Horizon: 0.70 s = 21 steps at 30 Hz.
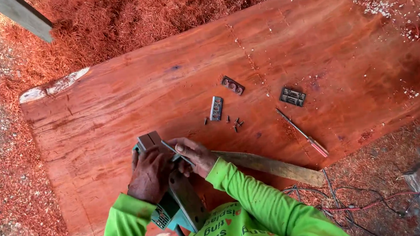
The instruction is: The person assembles a teal-colored power tool on a large wooden plank. They use a T-handle Allen wrench to tighten screws into the tool's body and attach a metal blade. The person also uses a small wooden stick to clean debris from the tool's components before reassembling them.
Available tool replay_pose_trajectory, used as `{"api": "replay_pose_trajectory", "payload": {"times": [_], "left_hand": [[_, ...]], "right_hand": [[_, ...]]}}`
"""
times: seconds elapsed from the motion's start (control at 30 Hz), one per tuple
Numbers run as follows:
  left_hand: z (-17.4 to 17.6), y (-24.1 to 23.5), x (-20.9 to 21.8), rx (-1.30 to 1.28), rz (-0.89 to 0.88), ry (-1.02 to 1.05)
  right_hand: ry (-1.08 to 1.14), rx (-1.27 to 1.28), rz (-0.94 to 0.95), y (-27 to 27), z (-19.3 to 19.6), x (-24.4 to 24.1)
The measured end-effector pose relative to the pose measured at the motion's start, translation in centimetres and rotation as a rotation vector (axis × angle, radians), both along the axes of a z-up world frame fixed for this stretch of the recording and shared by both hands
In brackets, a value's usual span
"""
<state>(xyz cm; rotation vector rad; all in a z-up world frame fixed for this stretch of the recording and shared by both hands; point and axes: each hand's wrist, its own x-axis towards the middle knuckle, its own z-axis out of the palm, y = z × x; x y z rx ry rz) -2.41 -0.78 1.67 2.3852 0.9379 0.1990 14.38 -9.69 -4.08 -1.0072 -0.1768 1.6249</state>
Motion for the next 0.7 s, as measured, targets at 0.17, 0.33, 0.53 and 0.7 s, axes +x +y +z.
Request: {"api": "replay_pose_trajectory", "payload": {"times": [0.17,0.33,0.53,0.7], "left_hand": [[-2.6,0.7,0.0,0.124,0.054,0.025],[-0.3,0.2,0.1,0.107,-0.011,0.069],[1.4,-0.1,0.9,0.034,-0.025,0.061],[-0.8,0.2,0.4,0.114,0.037,0.131]], "right_hand": [[-0.003,0.015,0.015,0.2,-0.2,0.2],[0.042,0.013,0.055,-0.1,1.1,0.4],[0.071,0.033,0.089,0.2,-0.6,1.1],[0.061,0.073,0.122,0.0,0.9,1.4]]}}
